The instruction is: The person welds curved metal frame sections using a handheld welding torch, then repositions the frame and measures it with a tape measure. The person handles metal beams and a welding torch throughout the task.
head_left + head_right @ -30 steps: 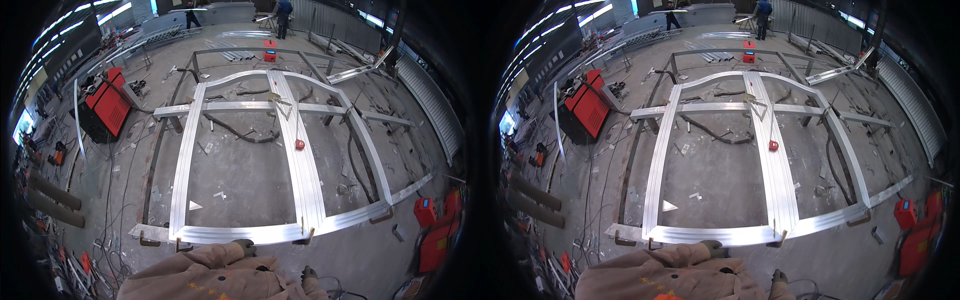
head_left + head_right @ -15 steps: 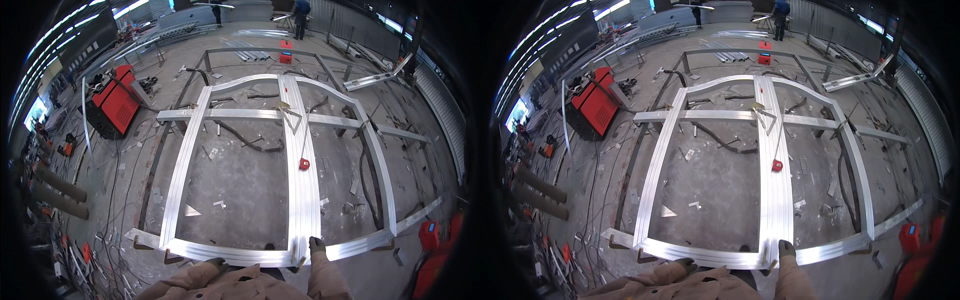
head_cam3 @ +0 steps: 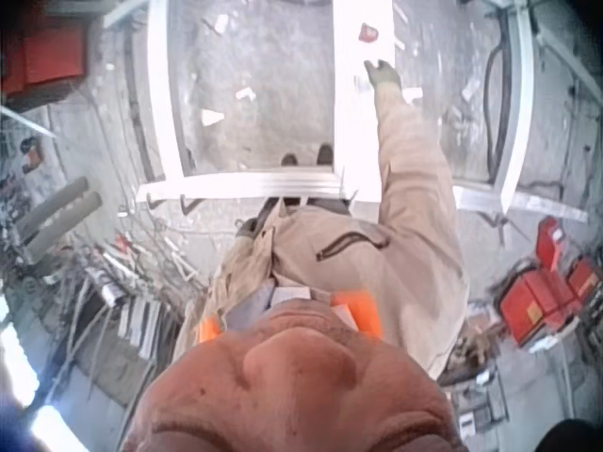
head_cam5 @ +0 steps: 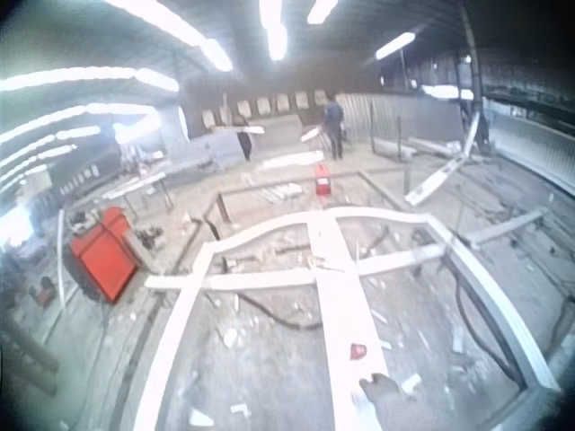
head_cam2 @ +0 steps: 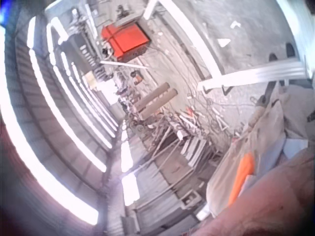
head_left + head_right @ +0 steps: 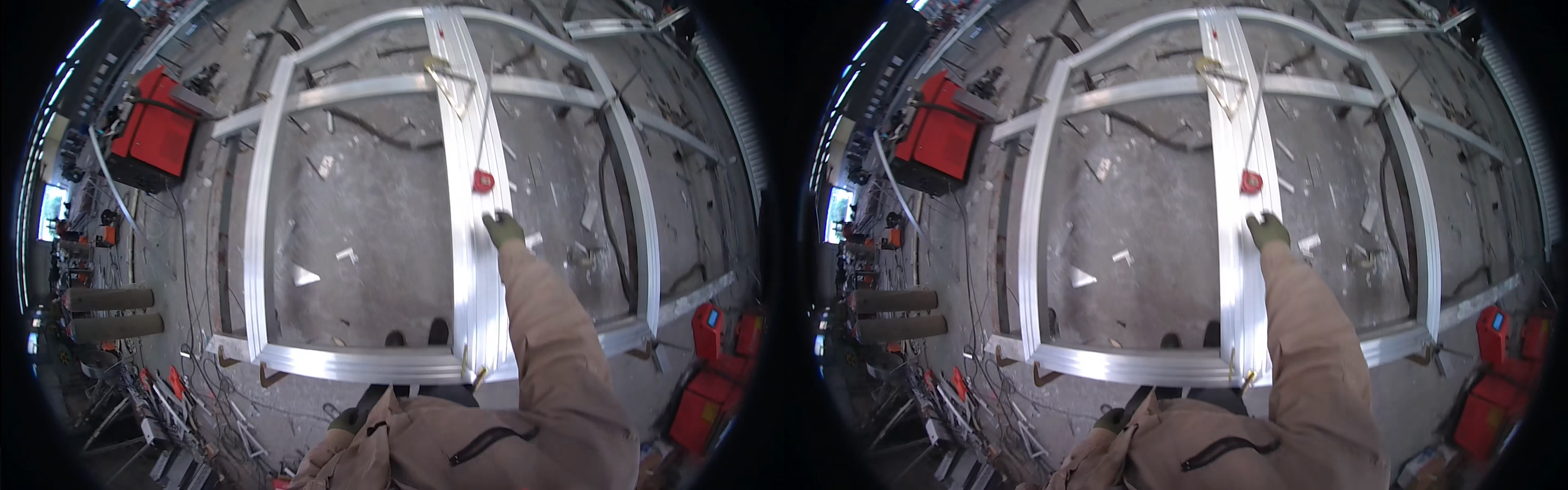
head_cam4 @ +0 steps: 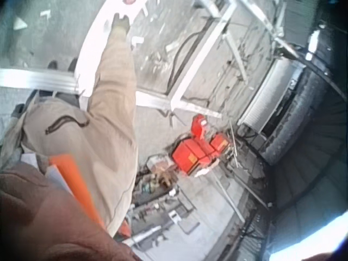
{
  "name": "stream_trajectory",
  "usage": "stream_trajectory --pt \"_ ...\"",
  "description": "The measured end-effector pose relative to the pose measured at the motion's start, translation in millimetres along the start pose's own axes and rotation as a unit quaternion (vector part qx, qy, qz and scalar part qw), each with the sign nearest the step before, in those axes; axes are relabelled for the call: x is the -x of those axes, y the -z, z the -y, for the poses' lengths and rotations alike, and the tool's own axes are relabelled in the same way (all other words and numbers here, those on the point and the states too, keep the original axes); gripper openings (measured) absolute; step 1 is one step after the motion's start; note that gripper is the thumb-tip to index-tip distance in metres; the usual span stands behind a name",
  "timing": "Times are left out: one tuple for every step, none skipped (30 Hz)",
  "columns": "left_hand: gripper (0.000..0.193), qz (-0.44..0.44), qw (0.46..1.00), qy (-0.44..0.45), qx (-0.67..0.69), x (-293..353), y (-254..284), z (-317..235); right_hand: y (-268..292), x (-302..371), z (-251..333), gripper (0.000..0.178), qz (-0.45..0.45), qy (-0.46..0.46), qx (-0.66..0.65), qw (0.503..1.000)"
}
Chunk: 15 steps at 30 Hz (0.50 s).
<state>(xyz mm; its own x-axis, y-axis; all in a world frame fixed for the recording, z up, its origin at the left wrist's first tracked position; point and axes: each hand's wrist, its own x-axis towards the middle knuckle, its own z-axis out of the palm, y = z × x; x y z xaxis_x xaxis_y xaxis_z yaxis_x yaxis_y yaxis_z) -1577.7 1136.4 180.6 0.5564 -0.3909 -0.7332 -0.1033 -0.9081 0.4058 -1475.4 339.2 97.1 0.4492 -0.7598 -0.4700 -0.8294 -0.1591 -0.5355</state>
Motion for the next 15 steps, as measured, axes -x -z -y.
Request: stream_trajectory --pt "0.068 0.02 0.999 0.033 0.028 5 -4 -13 3 -9 4 0.097 -0.01 -0.005 -0.004 1.0" --pt "0.066 0.033 0.996 0.064 0.053 7 -3 -19 2 -17 9 0.098 -0.023 -0.005 -0.013 1.0" --pt "0.072 0.059 0.993 0.08 0.062 6 -2 -24 4 -25 15 0.1 -0.039 -0.008 0.007 0.999" --pt "0.077 0.082 0.989 0.1 0.069 10 0 -22 2 -30 24 0.102 -0.049 -0.008 0.025 0.998" --pt "0.083 0.102 0.984 0.121 0.078 13 0 -23 -2 -32 37 0.105 -0.068 -0.012 0.052 0.996" --pt "0.081 0.099 0.981 0.137 0.097 16 0 -30 -5 -37 48 0.109 -0.095 0.017 0.061 0.993" --pt "0.078 0.097 0.977 0.154 0.116 21 1 -37 -6 -43 58 0.111 -0.112 0.029 0.065 0.991" --pt "0.076 0.093 0.971 0.173 0.133 27 4 -42 -9 -47 71 0.114 -0.125 0.039 0.065 0.989" --pt "0.074 0.077 0.974 0.177 0.122 29 1 -32 -8 -62 72 0.115 -0.117 0.042 0.062 0.99" --pt "0.072 0.062 0.975 0.181 0.111 36 -3 -22 -14 -71 71 0.113 -0.162 0.04 0.072 0.983" --pt "0.071 0.044 0.976 0.189 0.101 41 -5 -14 -19 -81 74 0.113 -0.152 0.029 0.071 0.985" --pt "0.069 0.041 0.975 0.194 0.101 43 -6 -18 -20 -90 87 0.113 -0.144 0.026 0.074 0.987" --pt "0.068 0.039 0.974 0.199 0.099 48 -7 -21 -19 -99 99 0.112 -0.116 0.009 0.089 0.989" --pt "0.067 0.038 0.974 0.202 0.096 51 -7 -22 -20 -109 101 0.108 -0.121 0.003 0.116 0.986" --pt "0.066 0.039 0.981 0.174 0.078 50 -6 -22 -22 -116 102 0.104 -0.116 0.004 0.146 0.982"
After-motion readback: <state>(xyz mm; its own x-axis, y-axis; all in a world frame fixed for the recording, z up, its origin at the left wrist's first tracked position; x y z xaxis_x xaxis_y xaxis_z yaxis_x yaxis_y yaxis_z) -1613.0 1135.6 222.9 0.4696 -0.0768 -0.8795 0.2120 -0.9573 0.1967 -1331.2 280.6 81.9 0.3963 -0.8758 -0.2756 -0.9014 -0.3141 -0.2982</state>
